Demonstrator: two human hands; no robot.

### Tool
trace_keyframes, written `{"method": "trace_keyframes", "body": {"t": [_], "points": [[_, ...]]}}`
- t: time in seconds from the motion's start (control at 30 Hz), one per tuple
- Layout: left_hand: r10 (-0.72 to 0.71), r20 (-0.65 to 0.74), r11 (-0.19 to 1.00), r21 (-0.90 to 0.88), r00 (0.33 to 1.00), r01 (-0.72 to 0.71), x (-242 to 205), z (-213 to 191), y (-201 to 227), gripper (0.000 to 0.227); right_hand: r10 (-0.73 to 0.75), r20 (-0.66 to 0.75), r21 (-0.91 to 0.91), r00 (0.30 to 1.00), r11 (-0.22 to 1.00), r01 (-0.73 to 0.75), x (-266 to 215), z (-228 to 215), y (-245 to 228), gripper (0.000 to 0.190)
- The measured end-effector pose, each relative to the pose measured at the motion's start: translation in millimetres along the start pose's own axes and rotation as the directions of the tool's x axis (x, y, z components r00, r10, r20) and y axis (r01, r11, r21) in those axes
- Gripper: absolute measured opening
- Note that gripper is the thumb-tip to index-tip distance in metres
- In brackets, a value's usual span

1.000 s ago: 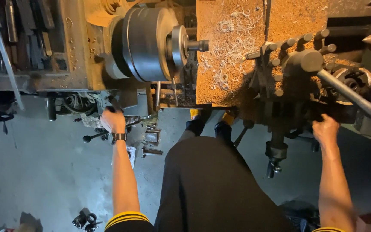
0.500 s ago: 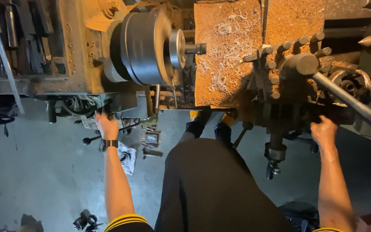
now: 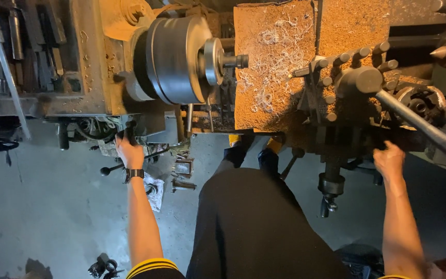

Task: The person operates a metal lathe, adjusting the controls and tool post while a cylindrical metal workpiece spins. They use a wrench to tighten components on the chuck and later use a caliper to measure the workpiece.

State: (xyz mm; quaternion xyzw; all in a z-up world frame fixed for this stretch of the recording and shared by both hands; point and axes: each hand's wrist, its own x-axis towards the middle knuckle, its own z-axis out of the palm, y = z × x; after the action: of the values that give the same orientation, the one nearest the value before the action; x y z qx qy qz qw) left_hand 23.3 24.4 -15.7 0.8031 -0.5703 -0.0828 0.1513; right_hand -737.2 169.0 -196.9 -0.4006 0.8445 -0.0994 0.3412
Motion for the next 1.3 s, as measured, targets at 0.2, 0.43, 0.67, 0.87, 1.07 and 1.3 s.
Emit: {"method": "trace_keyframes", "body": {"t": [0.2, 0.43, 0.67, 0.87, 1.07, 1.3], "points": [[-0.105, 0.027, 0.995, 0.004, 0.994, 0.105, 0, 5, -6, 0.036, 0.01, 0.009, -0.041, 1.0, 0.999, -0.009, -8, -11, -23, 0.055], [-0.169, 0.074, 0.984, 0.065, 0.983, 0.164, -1, 13, -18, 0.02, -0.074, 0.023, 0.026, 0.997, 0.997, 0.073, -5, -3, -3, 0.051], [-0.14, 0.043, 0.99, 0.03, 0.989, 0.139, 1, 11, -15, 0.043, -0.055, 0.009, -0.082, 0.998, 0.995, 0.056, -13, -13, -24, 0.051], [-0.16, -0.53, 0.987, -0.082, 0.833, 0.138, -32, 86, -70, 0.038, -0.261, -0.031, -0.383, 0.965, 0.895, 0.23, -27, -16, -31, 0.012], [-0.435, -0.008, 0.885, -0.189, 0.901, 0.426, -119, 178, 5, 0.035, -0.05, -0.045, -0.195, 0.998, 0.98, 0.04, -11, -6, -11, 0.02], [-0.563, 0.457, 0.747, -0.076, 0.689, 0.661, -51, 385, -2, 0.045, 0.22, 0.141, -0.563, 0.965, 0.82, -0.105, 25, -14, 37, 0.041]]}}
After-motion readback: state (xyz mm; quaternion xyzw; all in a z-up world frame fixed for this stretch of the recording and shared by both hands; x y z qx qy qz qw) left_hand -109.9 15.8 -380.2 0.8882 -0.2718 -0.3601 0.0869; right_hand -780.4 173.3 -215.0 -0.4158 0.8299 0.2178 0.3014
